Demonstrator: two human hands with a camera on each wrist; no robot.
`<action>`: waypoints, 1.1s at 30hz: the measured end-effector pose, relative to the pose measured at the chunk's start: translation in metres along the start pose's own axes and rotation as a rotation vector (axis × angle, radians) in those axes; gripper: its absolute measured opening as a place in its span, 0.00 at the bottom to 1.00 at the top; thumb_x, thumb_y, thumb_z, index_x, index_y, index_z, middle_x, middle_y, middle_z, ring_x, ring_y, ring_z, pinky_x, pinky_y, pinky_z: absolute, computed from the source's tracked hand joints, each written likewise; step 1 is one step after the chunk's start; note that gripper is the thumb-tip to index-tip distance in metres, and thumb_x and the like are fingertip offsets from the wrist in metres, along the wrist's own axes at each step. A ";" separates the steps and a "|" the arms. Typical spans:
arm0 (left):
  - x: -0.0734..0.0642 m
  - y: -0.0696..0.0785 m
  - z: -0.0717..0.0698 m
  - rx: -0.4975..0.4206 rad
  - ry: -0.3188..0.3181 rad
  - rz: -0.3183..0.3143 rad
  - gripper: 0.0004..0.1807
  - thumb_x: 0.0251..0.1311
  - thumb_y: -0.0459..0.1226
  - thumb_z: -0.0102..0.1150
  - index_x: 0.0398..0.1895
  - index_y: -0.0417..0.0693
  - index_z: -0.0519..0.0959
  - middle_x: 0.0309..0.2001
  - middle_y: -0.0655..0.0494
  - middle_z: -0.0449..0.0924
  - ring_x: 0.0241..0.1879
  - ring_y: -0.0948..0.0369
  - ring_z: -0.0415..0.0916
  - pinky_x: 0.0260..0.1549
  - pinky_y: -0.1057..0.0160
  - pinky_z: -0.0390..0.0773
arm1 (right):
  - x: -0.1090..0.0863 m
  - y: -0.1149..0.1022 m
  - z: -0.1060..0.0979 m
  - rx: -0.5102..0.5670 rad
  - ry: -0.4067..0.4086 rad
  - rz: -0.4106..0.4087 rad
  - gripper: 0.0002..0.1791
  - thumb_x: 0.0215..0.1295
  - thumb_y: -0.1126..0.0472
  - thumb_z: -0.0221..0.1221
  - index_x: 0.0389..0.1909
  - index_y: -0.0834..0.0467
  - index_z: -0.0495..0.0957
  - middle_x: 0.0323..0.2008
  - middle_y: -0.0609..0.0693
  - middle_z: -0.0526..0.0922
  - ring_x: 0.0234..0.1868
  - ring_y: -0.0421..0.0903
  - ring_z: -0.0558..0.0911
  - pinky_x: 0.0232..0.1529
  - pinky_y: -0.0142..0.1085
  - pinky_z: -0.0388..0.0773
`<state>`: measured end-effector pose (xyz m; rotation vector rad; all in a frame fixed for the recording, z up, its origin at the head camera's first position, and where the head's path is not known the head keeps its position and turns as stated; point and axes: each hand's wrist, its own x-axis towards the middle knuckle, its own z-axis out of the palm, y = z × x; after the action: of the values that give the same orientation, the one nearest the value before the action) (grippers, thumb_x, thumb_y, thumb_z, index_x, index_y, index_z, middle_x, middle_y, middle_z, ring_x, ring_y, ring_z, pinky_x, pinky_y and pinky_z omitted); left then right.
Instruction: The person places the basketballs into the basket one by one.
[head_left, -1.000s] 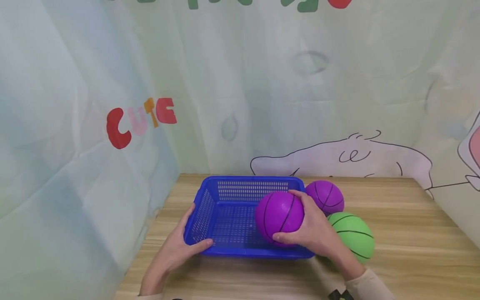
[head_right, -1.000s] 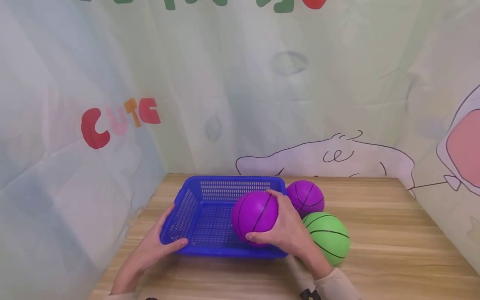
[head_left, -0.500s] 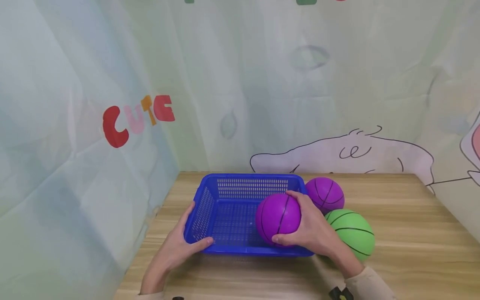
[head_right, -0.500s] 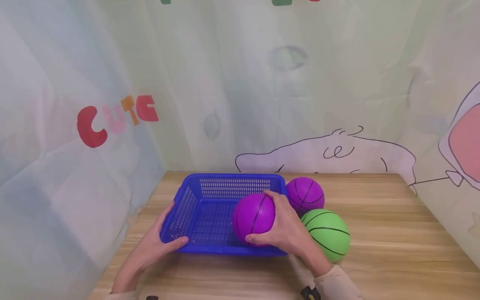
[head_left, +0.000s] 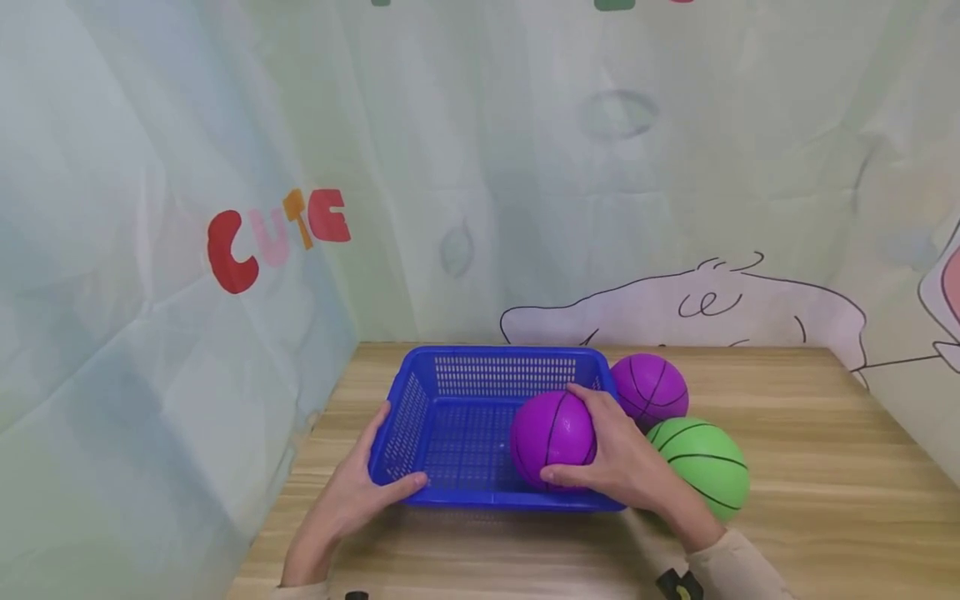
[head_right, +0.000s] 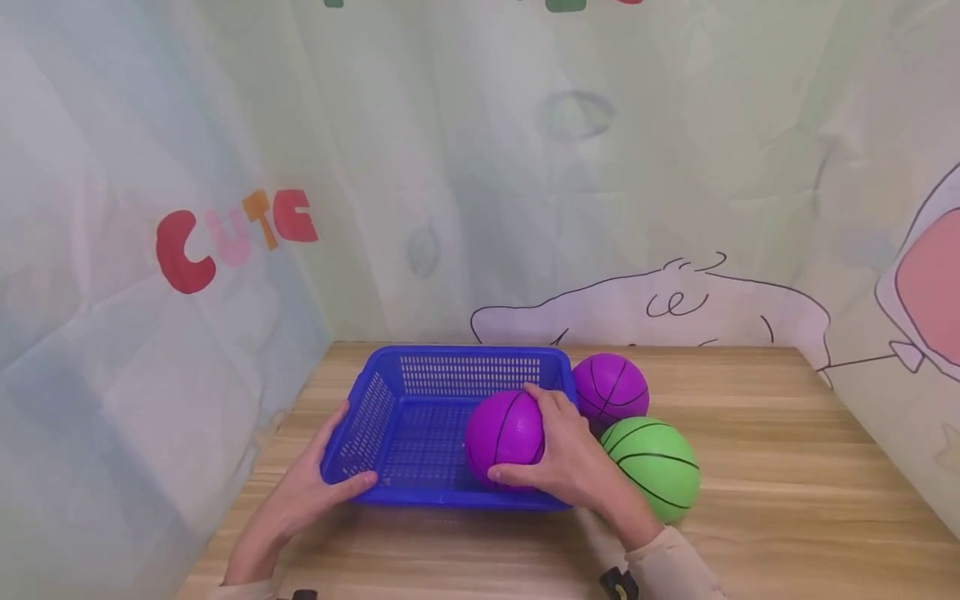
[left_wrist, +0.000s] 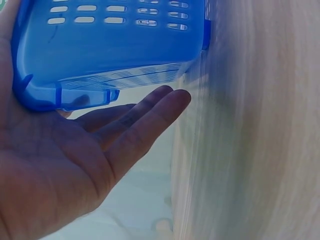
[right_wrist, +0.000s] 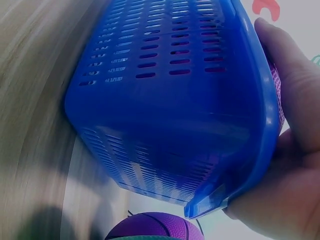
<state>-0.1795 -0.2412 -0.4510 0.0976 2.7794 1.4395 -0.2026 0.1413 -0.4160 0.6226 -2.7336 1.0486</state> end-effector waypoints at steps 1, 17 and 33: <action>0.000 0.000 0.000 -0.002 -0.003 -0.001 0.65 0.54 0.56 0.77 0.85 0.64 0.41 0.83 0.44 0.49 0.78 0.38 0.53 0.73 0.30 0.54 | 0.000 0.000 0.000 -0.010 0.001 0.000 0.67 0.41 0.21 0.71 0.79 0.51 0.59 0.69 0.58 0.69 0.59 0.55 0.80 0.49 0.51 0.86; 0.002 0.002 -0.001 -0.010 -0.009 0.004 0.65 0.53 0.56 0.77 0.85 0.66 0.41 0.82 0.43 0.52 0.77 0.39 0.56 0.72 0.30 0.56 | 0.002 0.005 -0.003 -0.065 0.128 -0.068 0.30 0.69 0.39 0.65 0.60 0.55 0.74 0.56 0.52 0.78 0.59 0.49 0.79 0.62 0.51 0.78; 0.001 0.001 -0.001 -0.002 -0.014 -0.012 0.65 0.53 0.57 0.77 0.85 0.68 0.41 0.82 0.43 0.52 0.77 0.38 0.56 0.72 0.30 0.56 | 0.004 0.004 -0.016 0.032 0.272 -0.003 0.35 0.62 0.43 0.72 0.64 0.55 0.74 0.60 0.51 0.79 0.64 0.51 0.77 0.66 0.52 0.75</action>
<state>-0.1806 -0.2410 -0.4498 0.0902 2.7628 1.4335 -0.2083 0.1528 -0.4054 0.4504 -2.4860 1.0898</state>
